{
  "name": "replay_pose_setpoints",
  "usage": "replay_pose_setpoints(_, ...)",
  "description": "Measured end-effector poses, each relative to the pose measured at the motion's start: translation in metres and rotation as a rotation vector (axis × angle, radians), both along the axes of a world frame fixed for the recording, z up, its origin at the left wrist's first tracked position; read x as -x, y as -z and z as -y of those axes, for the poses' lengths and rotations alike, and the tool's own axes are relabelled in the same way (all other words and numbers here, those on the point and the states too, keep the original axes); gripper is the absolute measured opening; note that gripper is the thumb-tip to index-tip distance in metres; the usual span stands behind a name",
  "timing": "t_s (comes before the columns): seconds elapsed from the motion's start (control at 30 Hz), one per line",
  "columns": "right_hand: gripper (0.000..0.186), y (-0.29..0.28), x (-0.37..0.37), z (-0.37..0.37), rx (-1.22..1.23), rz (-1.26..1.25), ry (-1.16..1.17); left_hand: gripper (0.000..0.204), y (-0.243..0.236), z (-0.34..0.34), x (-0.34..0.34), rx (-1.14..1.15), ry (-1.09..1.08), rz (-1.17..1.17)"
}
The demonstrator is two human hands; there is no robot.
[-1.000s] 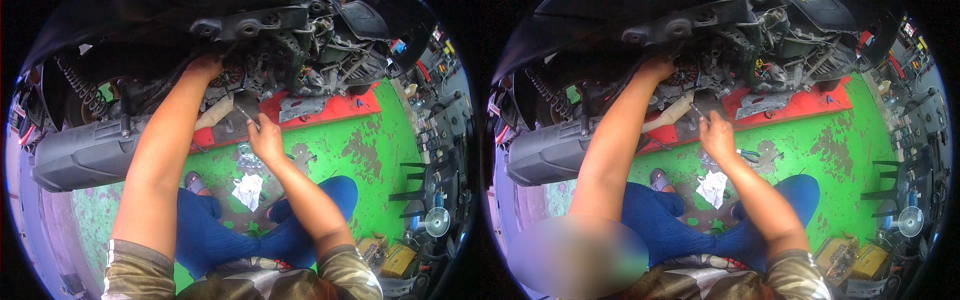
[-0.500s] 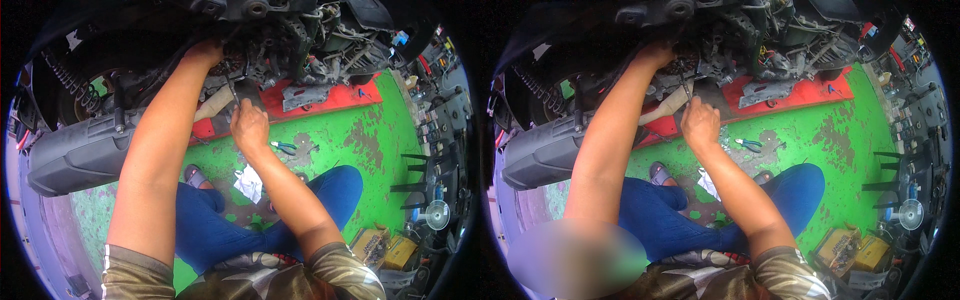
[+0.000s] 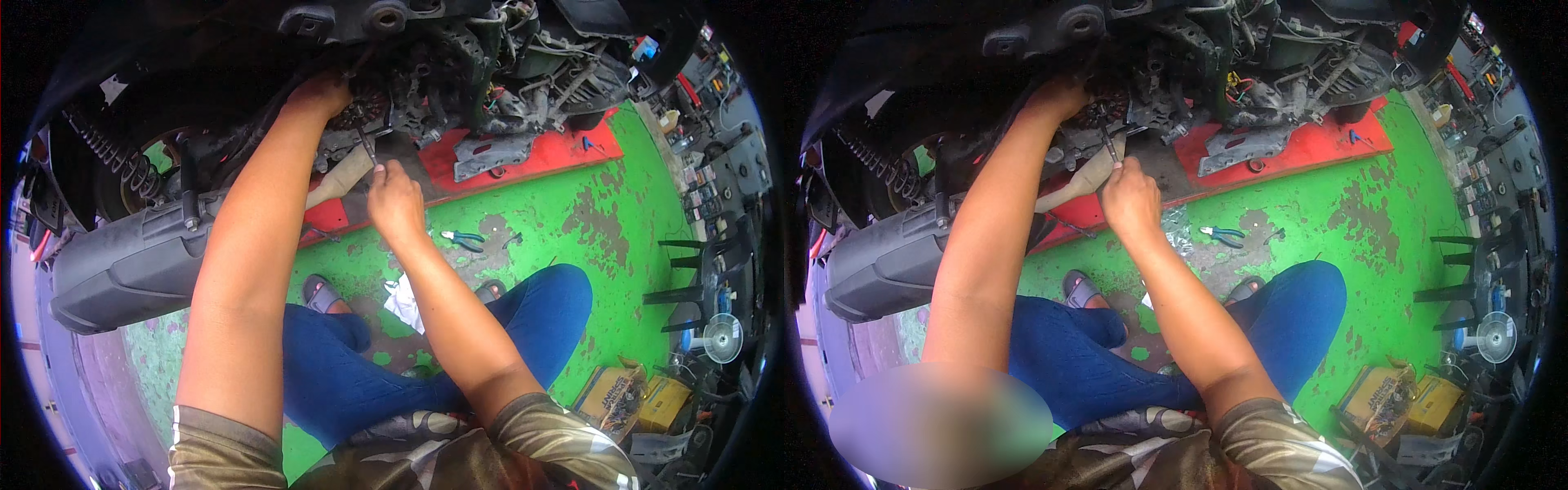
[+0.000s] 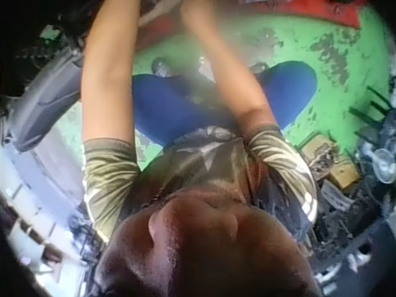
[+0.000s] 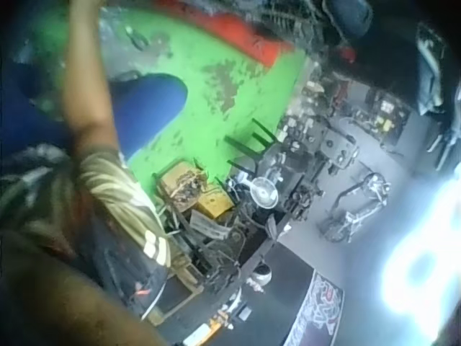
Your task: Repairing wiring and engine components on the side of a motorcycle.
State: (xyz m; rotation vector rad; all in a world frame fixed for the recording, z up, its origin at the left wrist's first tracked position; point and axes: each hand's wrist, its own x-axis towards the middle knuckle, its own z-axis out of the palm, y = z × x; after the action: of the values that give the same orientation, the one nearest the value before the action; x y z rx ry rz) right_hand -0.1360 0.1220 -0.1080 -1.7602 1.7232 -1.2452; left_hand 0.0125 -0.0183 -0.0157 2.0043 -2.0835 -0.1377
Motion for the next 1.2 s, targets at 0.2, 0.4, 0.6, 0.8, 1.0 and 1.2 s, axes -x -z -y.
replay_pose_setpoints(0.2,0.025,-0.006,0.014,0.006,-0.952,1.647,-0.469,0.062,0.013,0.005,-0.016,0.057,0.02,0.022)
replay_pose_setpoints(0.4,0.036,-0.035,0.016,0.005,-0.823,1.022,-0.209,0.059,-0.009,-0.01,0.008,0.025,-0.013,0.059)
replay_pose_setpoints(0.6,0.039,-0.019,0.012,0.012,-0.35,0.214,-0.151,0.064,-0.019,-0.015,0.007,-0.095,-0.074,0.015)
replay_pose_setpoints(0.8,0.025,-0.011,0.016,0.01,-0.775,1.318,-0.344,0.069,-0.007,-0.011,0.004,0.091,0.009,0.044)
replay_pose_setpoints(1.0,0.024,-0.028,-0.001,-0.005,-0.192,-0.023,-0.029,0.079,-0.002,-0.006,-0.009,0.033,0.02,0.057)
replay_pose_setpoints(1.2,0.03,0.017,-0.008,0.019,-0.206,0.753,-0.072,0.087,-0.012,-0.015,0.01,0.145,0.135,0.158)
